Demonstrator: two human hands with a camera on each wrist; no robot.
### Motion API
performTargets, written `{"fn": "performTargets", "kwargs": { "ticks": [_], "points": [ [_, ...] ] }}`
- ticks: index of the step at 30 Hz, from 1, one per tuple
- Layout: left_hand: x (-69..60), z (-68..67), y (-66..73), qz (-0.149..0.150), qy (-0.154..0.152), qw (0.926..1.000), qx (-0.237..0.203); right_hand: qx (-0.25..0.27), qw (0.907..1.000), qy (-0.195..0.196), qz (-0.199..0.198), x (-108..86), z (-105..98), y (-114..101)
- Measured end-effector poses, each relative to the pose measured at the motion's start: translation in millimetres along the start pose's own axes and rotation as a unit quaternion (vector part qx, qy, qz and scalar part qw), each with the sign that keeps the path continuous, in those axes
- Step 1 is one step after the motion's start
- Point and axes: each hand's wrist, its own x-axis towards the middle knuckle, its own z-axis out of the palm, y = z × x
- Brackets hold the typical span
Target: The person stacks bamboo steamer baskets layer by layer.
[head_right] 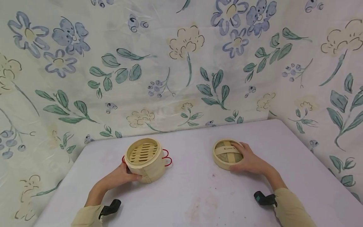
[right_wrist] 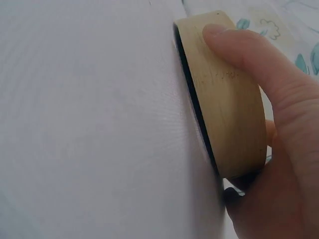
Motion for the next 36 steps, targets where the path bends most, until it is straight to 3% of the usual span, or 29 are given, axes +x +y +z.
{"fn": "performTargets", "kwargs": {
  "ticks": [22,31,36],
  "points": [
    [-2.7,0.3,1.4,-0.022,-0.008,0.9997,-0.006,-0.012,0.9987,0.039,0.030,4.0,1,-8],
    [-1.5,0.9,-1.4,0.004,-0.006,1.0000,-0.005,-0.016,0.9982,0.051,0.029,4.2,2,-12],
    [-0.7,0.3,-2.7,0.001,-0.009,1.0000,-0.003,-0.019,0.9979,0.057,0.024,5.3,2,-12]
  ]
}}
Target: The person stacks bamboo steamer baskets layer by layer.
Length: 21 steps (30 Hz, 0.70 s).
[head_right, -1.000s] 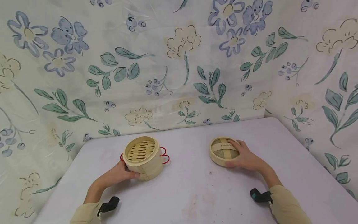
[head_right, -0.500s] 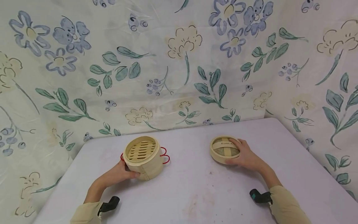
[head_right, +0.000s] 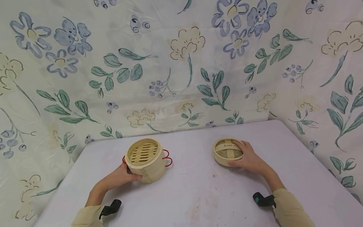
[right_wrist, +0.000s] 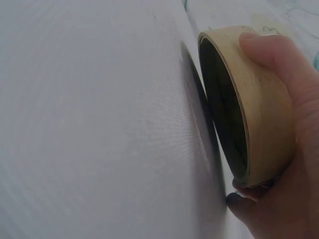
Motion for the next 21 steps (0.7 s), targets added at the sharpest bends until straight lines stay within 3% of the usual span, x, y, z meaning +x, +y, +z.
{"fn": "performTargets", "kwargs": {
  "ticks": [21],
  "points": [
    [0.4,-0.2,5.4,-0.020,0.007,0.9998,-0.002,-0.004,0.9999,0.011,-0.012,-0.7,-3.0,-8.7]
  ]
}}
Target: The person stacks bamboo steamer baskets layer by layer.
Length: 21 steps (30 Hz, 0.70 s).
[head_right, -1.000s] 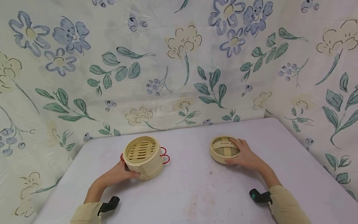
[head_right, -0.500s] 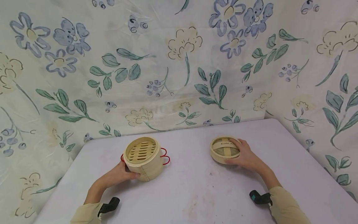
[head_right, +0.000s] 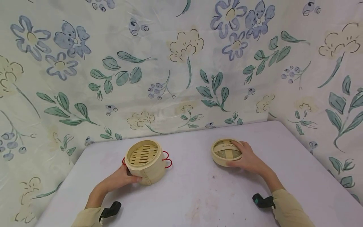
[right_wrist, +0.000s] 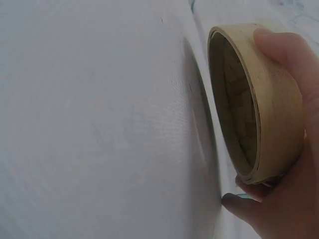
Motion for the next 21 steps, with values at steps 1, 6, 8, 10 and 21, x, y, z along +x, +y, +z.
{"fn": "performTargets", "kwargs": {
  "ticks": [1,6,8,10,21],
  "points": [
    [0.1,0.1,-0.3,0.000,-0.001,1.0000,0.000,0.000,1.0000,0.000,-0.001,0.0,0,-1],
    [0.3,-0.2,-1.4,0.001,-0.004,1.0000,0.001,0.000,1.0000,0.002,-0.005,0.7,2,-2],
    [0.1,-0.5,-1.1,0.005,-0.007,1.0000,0.001,-0.001,1.0000,0.004,-0.005,0.4,3,-2],
    [0.1,-0.8,-0.7,0.009,-0.006,0.9999,-0.002,-0.001,1.0000,0.005,-0.005,0.7,4,-3],
    [2.2,0.8,-4.0,0.027,-0.005,0.9996,-0.005,0.009,0.9998,0.005,-0.019,4.1,11,-14]
  ]
}}
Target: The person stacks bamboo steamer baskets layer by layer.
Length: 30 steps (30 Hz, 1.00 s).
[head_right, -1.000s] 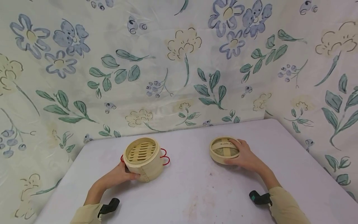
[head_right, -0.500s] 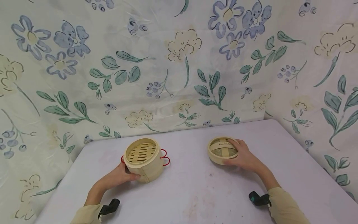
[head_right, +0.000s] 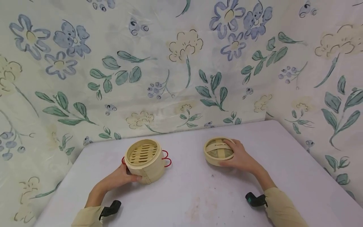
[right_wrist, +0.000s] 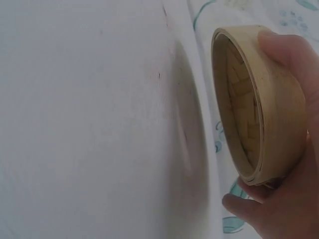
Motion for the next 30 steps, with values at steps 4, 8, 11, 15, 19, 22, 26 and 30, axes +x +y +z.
{"fn": "performTargets", "kwargs": {
  "ticks": [4,8,11,15,19,22,26,30],
  "points": [
    [0.6,1.3,-3.3,-0.006,-0.001,1.0000,-0.004,0.003,1.0000,0.001,-0.008,-0.6,2,-7],
    [1.0,1.8,-3.1,-0.006,-0.001,1.0000,-0.004,-0.001,0.9999,0.004,-0.010,-3.0,2,-12],
    [0.8,1.1,-2.2,-0.009,0.004,0.9999,-0.004,-0.002,0.9999,0.005,-0.014,-4.0,2,-17],
    [0.7,-0.6,-2.5,-0.013,0.005,0.9999,-0.007,0.003,0.9998,0.008,-0.019,-2.7,3,-23],
    [1.7,-1.0,-2.9,-0.011,0.002,0.9998,-0.015,0.012,0.9995,0.012,-0.027,-0.3,3,-29],
    [1.0,-1.5,-2.6,-0.002,0.001,0.9999,-0.010,0.017,0.9992,0.012,-0.034,3.1,5,-35],
    [-0.3,-1.4,-1.8,0.006,0.002,1.0000,-0.004,0.023,0.9988,0.013,-0.042,8.9,8,-46],
    [-1.2,-0.5,-1.1,-0.001,0.003,1.0000,-0.004,0.030,0.9980,0.015,-0.053,14.0,10,-59]
  ]
}}
